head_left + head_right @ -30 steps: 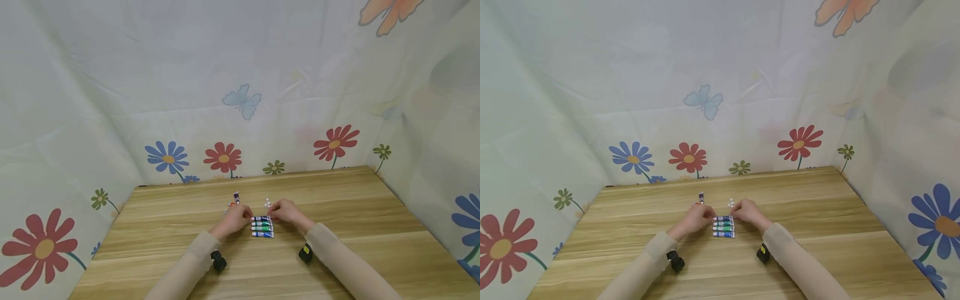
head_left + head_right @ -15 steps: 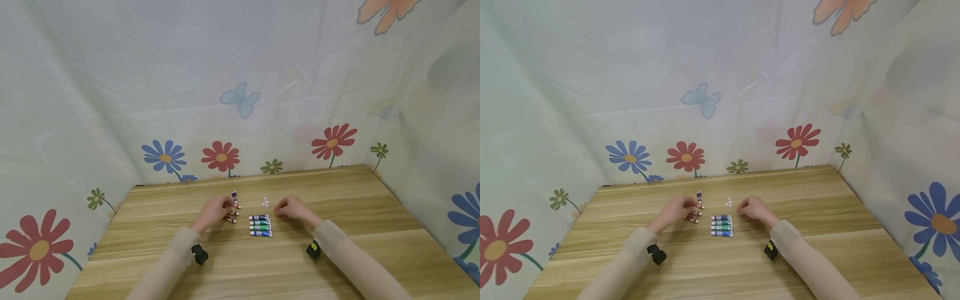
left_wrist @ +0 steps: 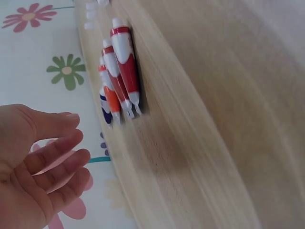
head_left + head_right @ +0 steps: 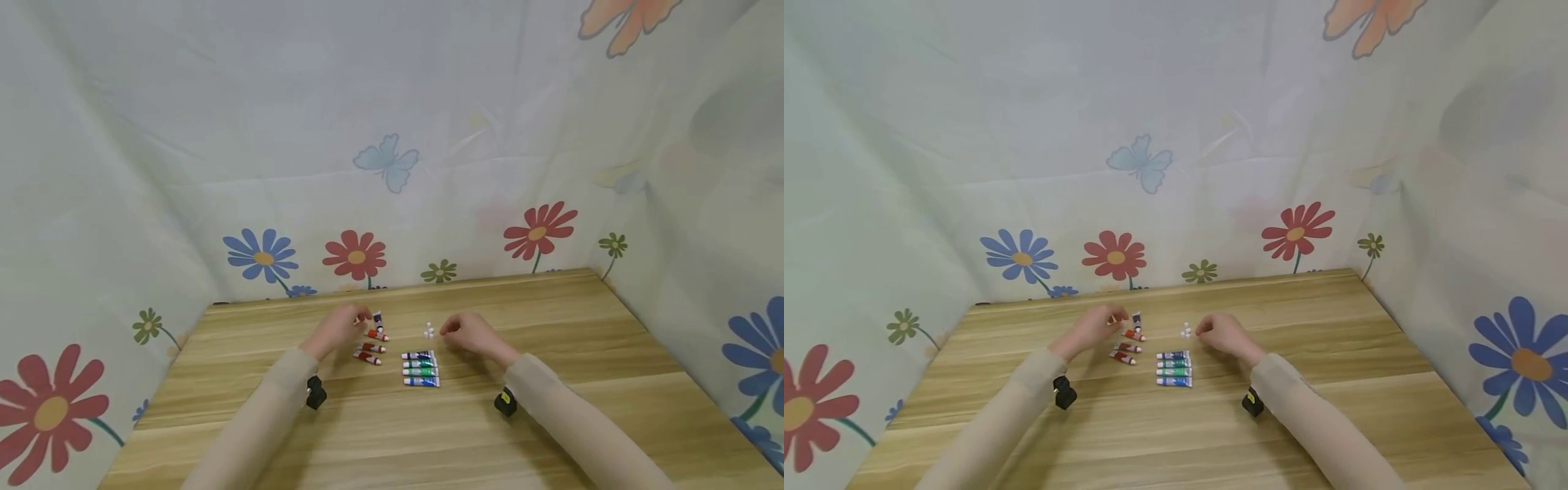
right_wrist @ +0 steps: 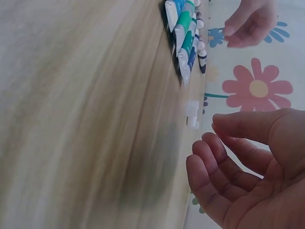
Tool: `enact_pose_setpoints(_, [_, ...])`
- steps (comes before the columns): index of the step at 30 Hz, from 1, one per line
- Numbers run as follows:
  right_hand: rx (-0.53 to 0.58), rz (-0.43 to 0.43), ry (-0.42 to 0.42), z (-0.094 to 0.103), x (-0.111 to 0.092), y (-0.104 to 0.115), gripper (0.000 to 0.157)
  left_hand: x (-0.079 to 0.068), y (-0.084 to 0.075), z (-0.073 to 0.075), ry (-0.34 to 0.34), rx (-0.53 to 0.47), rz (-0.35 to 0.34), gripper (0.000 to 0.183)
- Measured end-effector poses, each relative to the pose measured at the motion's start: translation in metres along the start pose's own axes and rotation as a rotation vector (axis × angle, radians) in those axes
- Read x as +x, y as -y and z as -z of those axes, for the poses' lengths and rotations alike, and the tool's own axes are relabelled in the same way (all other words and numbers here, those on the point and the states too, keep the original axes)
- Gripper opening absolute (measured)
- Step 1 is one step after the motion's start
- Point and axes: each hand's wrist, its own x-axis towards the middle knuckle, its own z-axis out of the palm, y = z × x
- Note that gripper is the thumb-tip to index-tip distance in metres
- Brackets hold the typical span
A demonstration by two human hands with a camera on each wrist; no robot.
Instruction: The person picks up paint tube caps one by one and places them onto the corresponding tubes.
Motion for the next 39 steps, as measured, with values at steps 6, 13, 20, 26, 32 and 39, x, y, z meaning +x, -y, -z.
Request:
enact_pose_setpoints(6, [-0.039, 0.028, -0.013, 0.001, 0.001, 0.007, 0.011, 0.015, 0.004, 0.003, 0.032, 0.079, -0.074, 0.019])
enact_pose_setpoints(13, [-0.055, 0.017, -0.010, 0.004, 0.002, 0.010, 0.009, 0.033, 0.006, -0.001, 0.093, 0.164, -0.094, 0.028])
enact_pose_setpoints(20, [-0.066, 0.028, 0.000, 0.008, 0.001, 0.007, 0.011, 0.047, 0.007, -0.007, 0.150, 0.183, -0.102, 0.037])
enact_pose_setpoints(26, [-0.068, 0.027, 0.007, 0.009, 0.004, 0.002, 0.009, 0.056, 0.011, -0.014, 0.181, 0.235, -0.159, 0.033])
enact_pose_setpoints(32, [-0.062, 0.019, 0.015, 0.009, 0.003, 0.003, 0.008, 0.060, 0.018, -0.018, 0.201, 0.308, -0.156, 0.013])
enact_pose_setpoints(39, [-0.062, 0.038, 0.014, 0.009, 0.003, 0.001, 0.008, 0.054, 0.018, -0.012, 0.222, 0.207, -0.072, 0.009])
